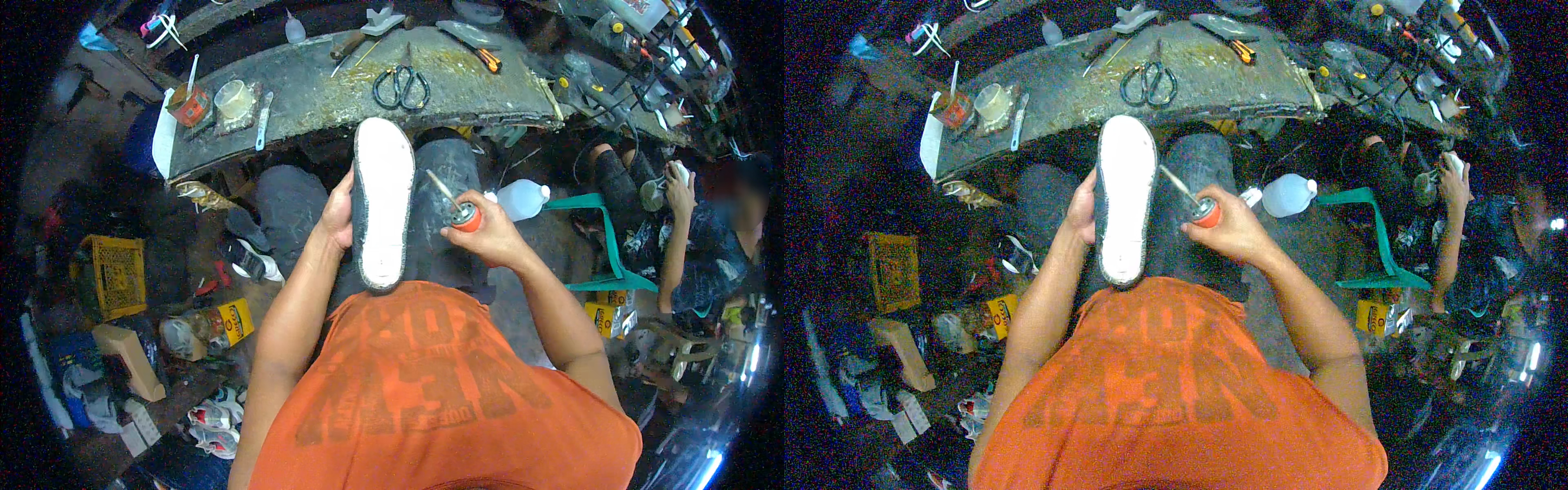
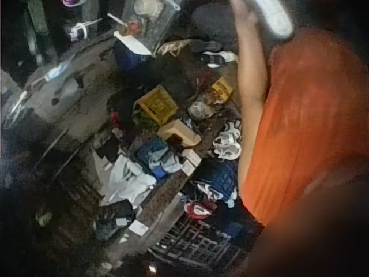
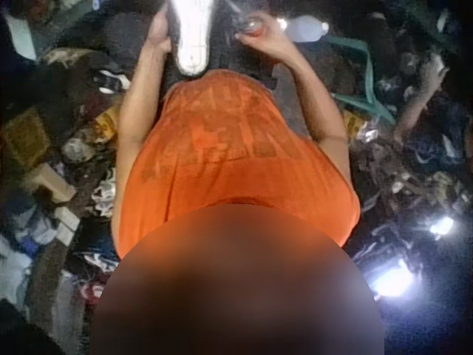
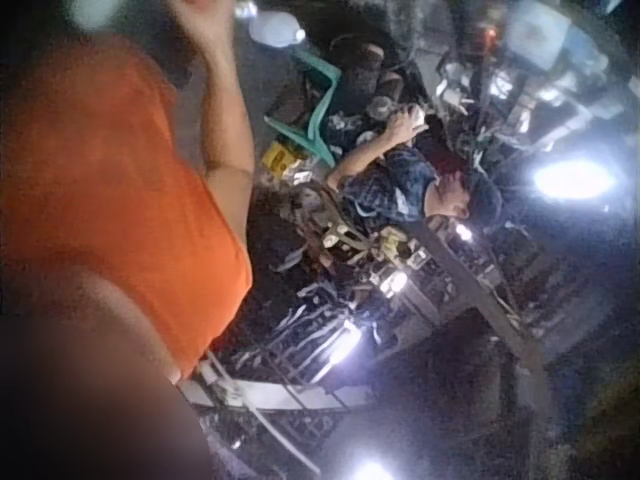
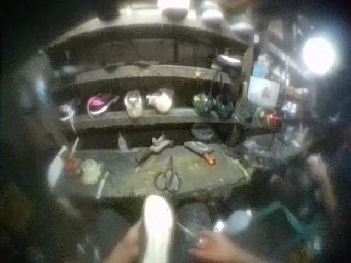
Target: The person uses a red-handled tool to scrape and clean the sole and edges of a black shoe. They repeatedly scrape the white midsole and black outsole, then flip the shoe to work on the heel and upper edge. The person continues scraping along the perimeter of the sole and the upper side of the shoe.
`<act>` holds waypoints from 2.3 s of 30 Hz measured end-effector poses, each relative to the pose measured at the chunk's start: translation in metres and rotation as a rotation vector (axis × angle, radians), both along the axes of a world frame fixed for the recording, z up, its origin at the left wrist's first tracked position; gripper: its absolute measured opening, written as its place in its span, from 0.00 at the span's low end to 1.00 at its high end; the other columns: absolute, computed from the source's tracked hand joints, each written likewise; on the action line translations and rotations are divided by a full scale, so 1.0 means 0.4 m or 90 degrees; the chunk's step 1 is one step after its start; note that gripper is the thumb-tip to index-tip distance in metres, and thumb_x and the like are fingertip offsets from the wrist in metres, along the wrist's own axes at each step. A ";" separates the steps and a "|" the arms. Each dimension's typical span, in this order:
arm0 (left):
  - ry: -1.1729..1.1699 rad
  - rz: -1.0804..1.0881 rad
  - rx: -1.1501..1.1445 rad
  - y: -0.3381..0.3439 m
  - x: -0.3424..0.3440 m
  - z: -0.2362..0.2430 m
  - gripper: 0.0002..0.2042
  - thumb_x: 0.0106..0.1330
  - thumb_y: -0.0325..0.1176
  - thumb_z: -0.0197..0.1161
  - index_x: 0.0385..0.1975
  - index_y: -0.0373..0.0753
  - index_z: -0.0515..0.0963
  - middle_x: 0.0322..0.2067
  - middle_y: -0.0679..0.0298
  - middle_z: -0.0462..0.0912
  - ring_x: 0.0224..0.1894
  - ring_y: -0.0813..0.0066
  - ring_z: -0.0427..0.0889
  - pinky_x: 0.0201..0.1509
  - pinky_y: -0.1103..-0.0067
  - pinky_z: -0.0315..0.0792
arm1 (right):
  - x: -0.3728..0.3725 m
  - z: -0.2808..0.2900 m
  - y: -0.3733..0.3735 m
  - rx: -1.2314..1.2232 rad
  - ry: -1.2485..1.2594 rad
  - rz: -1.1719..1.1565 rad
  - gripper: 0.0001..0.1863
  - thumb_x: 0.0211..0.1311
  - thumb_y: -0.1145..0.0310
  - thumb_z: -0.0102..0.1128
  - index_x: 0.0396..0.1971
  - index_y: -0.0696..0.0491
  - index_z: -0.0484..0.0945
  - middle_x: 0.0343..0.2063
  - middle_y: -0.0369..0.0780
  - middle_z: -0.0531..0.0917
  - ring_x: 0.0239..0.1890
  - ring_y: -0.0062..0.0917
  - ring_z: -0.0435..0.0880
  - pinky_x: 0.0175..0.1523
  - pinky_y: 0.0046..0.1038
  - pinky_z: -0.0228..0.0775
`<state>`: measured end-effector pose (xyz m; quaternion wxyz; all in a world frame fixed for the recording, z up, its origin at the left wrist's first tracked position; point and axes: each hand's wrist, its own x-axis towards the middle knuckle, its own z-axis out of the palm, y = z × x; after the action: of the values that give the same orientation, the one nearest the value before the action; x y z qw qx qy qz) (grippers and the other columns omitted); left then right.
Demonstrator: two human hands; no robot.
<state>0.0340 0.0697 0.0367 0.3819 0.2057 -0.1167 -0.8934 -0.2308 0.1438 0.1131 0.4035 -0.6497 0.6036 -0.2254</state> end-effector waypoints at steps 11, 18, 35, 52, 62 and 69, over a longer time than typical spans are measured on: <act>-0.114 -0.037 0.021 -0.006 -0.043 -0.175 0.32 0.79 0.58 0.43 0.63 0.34 0.74 0.49 0.52 0.86 0.43 0.61 0.89 0.46 0.66 0.87 | 0.044 -0.043 -0.051 0.051 0.237 0.120 0.25 0.52 0.58 0.73 0.45 0.58 0.78 0.36 0.56 0.86 0.43 0.50 0.87 0.49 0.44 0.77; -0.086 -0.066 0.047 0.003 -0.051 -0.221 0.33 0.78 0.60 0.43 0.63 0.34 0.74 0.49 0.52 0.86 0.42 0.61 0.89 0.45 0.66 0.87 | 0.074 -0.063 -0.064 0.042 0.305 0.103 0.25 0.48 0.64 0.69 0.45 0.62 0.79 0.34 0.60 0.85 0.42 0.55 0.86 0.51 0.48 0.78; -0.196 -0.011 0.024 0.016 -0.058 -0.221 0.32 0.79 0.59 0.44 0.65 0.35 0.73 0.54 0.53 0.84 0.50 0.61 0.88 0.51 0.66 0.85 | 0.134 -0.037 0.024 -0.004 0.309 0.235 0.21 0.50 0.65 0.68 0.43 0.59 0.76 0.32 0.56 0.86 0.38 0.52 0.87 0.44 0.50 0.80; -0.160 0.021 0.025 0.011 -0.079 -0.195 0.31 0.80 0.56 0.41 0.64 0.34 0.73 0.52 0.53 0.85 0.45 0.63 0.89 0.49 0.69 0.86 | 0.140 -0.052 0.019 -0.045 0.305 0.214 0.20 0.51 0.67 0.69 0.43 0.60 0.76 0.31 0.55 0.87 0.36 0.52 0.88 0.43 0.49 0.81; -0.300 0.062 0.016 0.019 -0.073 -0.167 0.31 0.80 0.57 0.41 0.60 0.34 0.76 0.47 0.55 0.87 0.42 0.65 0.89 0.47 0.69 0.86 | 0.178 -0.014 0.072 -0.041 0.246 0.281 0.17 0.54 0.67 0.66 0.41 0.59 0.75 0.32 0.55 0.86 0.37 0.51 0.88 0.43 0.50 0.80; -0.432 0.090 0.032 0.006 -0.066 -0.208 0.34 0.78 0.61 0.43 0.56 0.33 0.80 0.44 0.55 0.88 0.38 0.67 0.89 0.43 0.72 0.85 | 0.172 -0.017 0.049 -0.006 0.315 0.249 0.15 0.55 0.67 0.65 0.39 0.59 0.75 0.33 0.55 0.86 0.37 0.52 0.88 0.42 0.51 0.80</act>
<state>0.0078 0.0720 -0.0463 0.3771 0.5077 -0.2008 -0.7482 -0.1621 0.1632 0.1063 0.2770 -0.7903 0.5463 0.0187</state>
